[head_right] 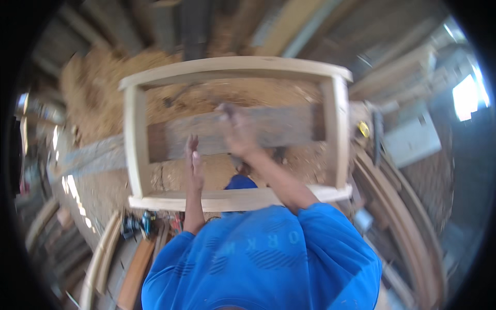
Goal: The person measures the dimensions of a wooden frame using a tape measure, checks its corner angles with an L-square ruler, and taps the joints with an axe to align the corners.
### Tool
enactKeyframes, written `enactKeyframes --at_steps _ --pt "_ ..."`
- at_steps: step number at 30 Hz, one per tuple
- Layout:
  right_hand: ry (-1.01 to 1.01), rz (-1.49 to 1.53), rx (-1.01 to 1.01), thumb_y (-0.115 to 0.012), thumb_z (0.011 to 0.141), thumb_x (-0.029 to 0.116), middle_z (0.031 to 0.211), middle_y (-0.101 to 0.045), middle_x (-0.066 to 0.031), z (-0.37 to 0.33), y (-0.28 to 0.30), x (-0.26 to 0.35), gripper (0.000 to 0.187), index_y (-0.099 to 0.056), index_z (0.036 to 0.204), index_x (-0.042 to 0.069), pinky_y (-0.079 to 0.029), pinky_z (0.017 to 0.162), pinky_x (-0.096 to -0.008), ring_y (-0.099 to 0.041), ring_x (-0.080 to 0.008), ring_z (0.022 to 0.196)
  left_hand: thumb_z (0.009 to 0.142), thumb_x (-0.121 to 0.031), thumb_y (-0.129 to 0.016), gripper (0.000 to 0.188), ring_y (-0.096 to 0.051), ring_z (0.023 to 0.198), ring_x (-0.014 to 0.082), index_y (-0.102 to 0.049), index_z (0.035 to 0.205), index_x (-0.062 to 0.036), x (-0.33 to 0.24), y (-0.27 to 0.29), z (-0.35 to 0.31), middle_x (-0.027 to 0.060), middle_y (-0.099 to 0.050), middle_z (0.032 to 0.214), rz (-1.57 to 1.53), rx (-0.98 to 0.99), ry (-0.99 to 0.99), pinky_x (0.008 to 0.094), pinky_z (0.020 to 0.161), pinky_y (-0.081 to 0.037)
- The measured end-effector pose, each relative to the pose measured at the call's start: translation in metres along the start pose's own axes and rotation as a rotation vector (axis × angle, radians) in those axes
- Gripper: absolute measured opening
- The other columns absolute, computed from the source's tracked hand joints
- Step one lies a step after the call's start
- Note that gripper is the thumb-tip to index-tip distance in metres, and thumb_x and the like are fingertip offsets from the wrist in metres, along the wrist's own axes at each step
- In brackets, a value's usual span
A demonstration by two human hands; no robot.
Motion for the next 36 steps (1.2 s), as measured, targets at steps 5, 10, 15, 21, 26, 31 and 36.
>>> enactKeyframes --at_steps 5,10,15,21,26,31,36 --pt "0.058 -0.160 -0.111 -0.053 0.094 0.023 0.134 -0.051 -0.0164 -0.069 0.044 -0.020 0.038 -0.061 0.127 0.007 -0.034 0.102 -0.0486 -0.047 -0.0348 0.119 0.107 -0.046 -0.024 0.065 -0.036 0.142 0.0292 -0.023 0.154 0.0002 -0.029 -0.145 0.012 0.0172 -0.036 0.153 -0.623 0.349 0.138 0.0400 0.118 -0.027" --pt "0.041 -0.272 -0.112 -0.054 0.093 0.025 0.140 -0.048 -0.0156 -0.101 0.129 -0.046 0.042 -0.060 0.131 0.007 -0.030 0.105 -0.0509 -0.044 -0.0358 0.121 0.109 -0.042 -0.023 0.061 -0.034 0.143 0.0273 -0.022 0.154 -0.0016 -0.045 -0.227 -0.013 0.0160 -0.033 0.155 -0.628 0.474 0.182 0.0407 0.119 -0.026" --pt "0.230 -0.366 0.060 -0.054 0.095 0.025 0.129 -0.058 -0.0204 -0.134 0.236 -0.097 0.041 -0.060 0.129 0.002 -0.038 0.104 -0.0503 -0.052 -0.0394 0.119 0.107 -0.027 -0.044 0.028 -0.060 0.089 0.0133 -0.054 0.123 -0.0054 -0.022 -0.286 -0.038 0.0058 -0.063 0.101 -0.733 0.583 0.427 0.0284 0.081 -0.051" --pt "-0.612 -0.479 -0.656 -0.051 0.099 0.030 0.117 -0.067 -0.0184 -0.294 0.411 -0.240 0.040 -0.065 0.120 -0.001 -0.047 0.097 -0.0402 -0.063 -0.0303 0.107 0.102 -0.022 -0.056 0.019 -0.056 0.069 0.0131 -0.059 0.106 -0.0038 -0.041 -0.345 -0.035 0.0043 -0.061 0.082 -0.268 0.589 0.402 0.0286 0.066 -0.048" --pt "-0.825 0.062 -0.843 -0.049 0.101 0.040 0.104 -0.069 -0.0124 -0.351 0.367 -0.330 0.050 -0.068 0.110 -0.005 -0.045 0.094 -0.0346 -0.061 -0.0197 0.101 0.091 -0.021 -0.065 0.028 -0.066 0.094 0.0336 -0.064 0.110 -0.0006 -0.022 -0.389 -0.022 0.0213 -0.068 0.101 0.669 1.003 0.053 0.0424 0.083 -0.051" --pt "-0.944 0.169 -1.022 -0.048 0.101 0.035 0.100 -0.070 -0.0155 -0.307 0.369 -0.320 0.047 -0.070 0.103 -0.007 -0.045 0.091 -0.0343 -0.062 -0.0204 0.098 0.087 -0.025 -0.066 0.032 -0.066 0.101 0.0374 -0.067 0.107 0.0008 0.013 -0.413 -0.035 0.0251 -0.068 0.107 0.725 1.272 0.055 0.0451 0.087 -0.050" --pt "-0.897 0.172 -1.084 -0.051 0.099 0.030 0.094 -0.072 -0.0129 -0.303 0.370 -0.326 0.041 -0.072 0.095 -0.005 -0.046 0.088 -0.0324 -0.064 -0.0196 0.092 0.090 -0.024 -0.065 0.029 -0.062 0.081 0.0201 -0.067 0.103 0.0008 0.030 -0.436 -0.047 0.0120 -0.068 0.089 0.647 1.379 0.193 0.0373 0.075 -0.049"
Point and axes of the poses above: each hand's wrist, its own z-axis towards the middle knuckle, its own y-axis out of the back of the hand, x = y × z, the point moved 5 cm from there along z, towards the middle knuckle
